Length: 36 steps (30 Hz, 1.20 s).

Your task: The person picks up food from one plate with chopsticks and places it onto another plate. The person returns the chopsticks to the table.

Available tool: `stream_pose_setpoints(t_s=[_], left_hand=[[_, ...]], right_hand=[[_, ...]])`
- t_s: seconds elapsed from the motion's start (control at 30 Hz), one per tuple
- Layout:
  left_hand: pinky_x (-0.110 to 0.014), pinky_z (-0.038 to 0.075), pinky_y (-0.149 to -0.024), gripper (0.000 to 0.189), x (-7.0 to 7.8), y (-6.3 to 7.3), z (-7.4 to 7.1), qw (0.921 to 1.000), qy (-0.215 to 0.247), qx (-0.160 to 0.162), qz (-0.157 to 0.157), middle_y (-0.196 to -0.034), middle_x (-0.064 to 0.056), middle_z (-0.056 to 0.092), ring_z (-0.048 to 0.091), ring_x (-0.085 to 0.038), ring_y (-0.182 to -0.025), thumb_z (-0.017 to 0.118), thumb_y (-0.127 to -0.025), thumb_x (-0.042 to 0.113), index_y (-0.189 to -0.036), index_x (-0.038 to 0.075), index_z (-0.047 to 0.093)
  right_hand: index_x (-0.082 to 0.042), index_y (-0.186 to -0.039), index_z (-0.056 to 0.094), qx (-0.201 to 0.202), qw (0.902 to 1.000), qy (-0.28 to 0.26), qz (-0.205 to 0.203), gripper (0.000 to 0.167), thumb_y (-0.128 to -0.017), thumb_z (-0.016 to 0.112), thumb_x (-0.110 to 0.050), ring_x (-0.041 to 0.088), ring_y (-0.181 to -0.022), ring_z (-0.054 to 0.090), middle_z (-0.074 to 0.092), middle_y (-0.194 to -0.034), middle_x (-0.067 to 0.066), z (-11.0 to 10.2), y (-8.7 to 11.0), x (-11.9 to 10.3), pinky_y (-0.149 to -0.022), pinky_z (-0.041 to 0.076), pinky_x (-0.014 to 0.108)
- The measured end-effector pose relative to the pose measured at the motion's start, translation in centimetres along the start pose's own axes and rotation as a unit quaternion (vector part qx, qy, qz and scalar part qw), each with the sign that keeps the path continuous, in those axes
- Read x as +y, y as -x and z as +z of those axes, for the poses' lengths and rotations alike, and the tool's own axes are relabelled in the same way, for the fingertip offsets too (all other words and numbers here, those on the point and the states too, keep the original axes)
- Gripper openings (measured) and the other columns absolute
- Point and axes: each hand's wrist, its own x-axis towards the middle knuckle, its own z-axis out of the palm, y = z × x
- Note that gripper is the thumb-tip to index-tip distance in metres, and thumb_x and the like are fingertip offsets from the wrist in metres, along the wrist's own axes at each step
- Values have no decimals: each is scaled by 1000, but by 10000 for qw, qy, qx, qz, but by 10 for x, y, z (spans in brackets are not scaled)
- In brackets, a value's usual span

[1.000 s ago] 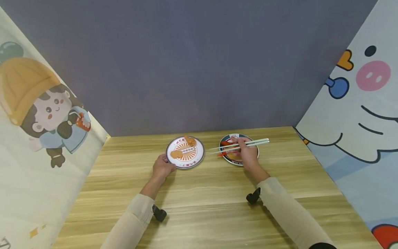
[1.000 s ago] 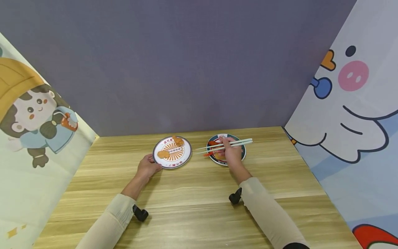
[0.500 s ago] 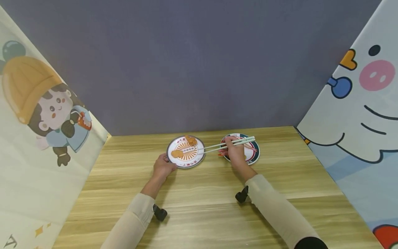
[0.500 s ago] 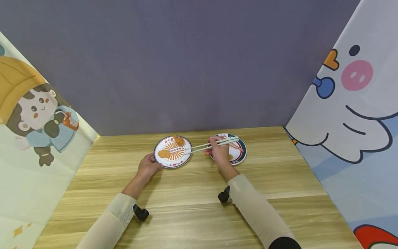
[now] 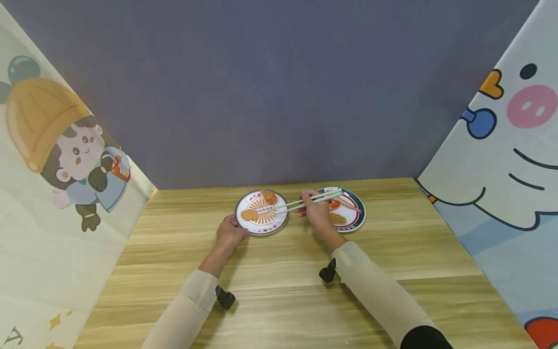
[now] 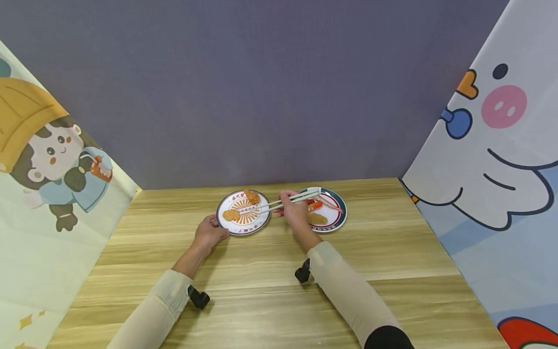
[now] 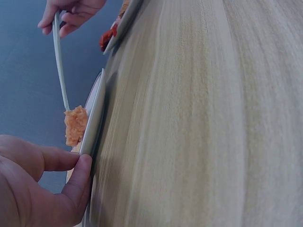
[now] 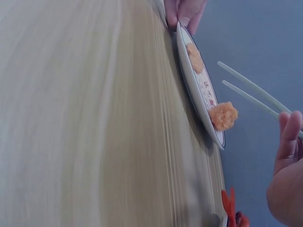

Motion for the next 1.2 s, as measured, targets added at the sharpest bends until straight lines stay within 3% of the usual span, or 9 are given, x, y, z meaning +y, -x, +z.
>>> stream_pose_setpoints(t_s=[0.2,0.4,0.6,0.83,1.03,1.2], left_hand=[[-21,62,-70,88,2,1,0,10000,58,9,9,-131,-25,59,67,-24,-92,73,-74,-7,-154,1,37],[-24,62,-77,85,0,0,0,9997,-74,54,242,-129,-26,63,67,-30,-103,73,-73,-7,-151,-3,39],[-26,62,-79,83,-2,0,1,9993,-159,85,321,-127,-25,64,65,-32,-107,72,-73,-7,-150,-4,40],[-27,62,-82,84,-3,-1,1,9993,-148,111,313,-128,-25,64,65,-32,-107,73,-73,-6,-150,-3,41],[-26,61,-81,85,-2,0,2,9992,-209,146,303,-125,-24,64,64,-30,-105,73,-72,-6,-150,-2,41],[-26,61,-80,85,-2,1,2,9992,-219,150,293,-126,-25,63,64,-30,-105,73,-72,-6,-151,-3,40]], right_hand=[[10,-112,64,-220,9994,199,-204,30,-103,56,-18,14,-57,69,68,-92,27,12,1,2,-50,60,26],[8,-111,64,-351,9985,227,-346,26,-103,56,-16,11,-55,68,64,-100,41,21,2,7,-48,60,27],[8,-114,67,-571,9947,613,-590,30,-102,58,-17,11,-53,66,68,-92,33,33,3,8,-51,62,40],[4,-116,69,-766,9880,1040,-843,32,-102,59,-23,19,-56,69,71,-87,29,44,3,14,-53,61,49],[3,-116,69,-837,9854,1193,-885,33,-101,61,-24,43,-67,70,71,-89,31,52,4,17,-57,61,54],[-2,-111,72,-883,9801,1512,-931,29,-101,60,-26,49,-70,68,72,-85,28,59,5,14,-58,62,54]])
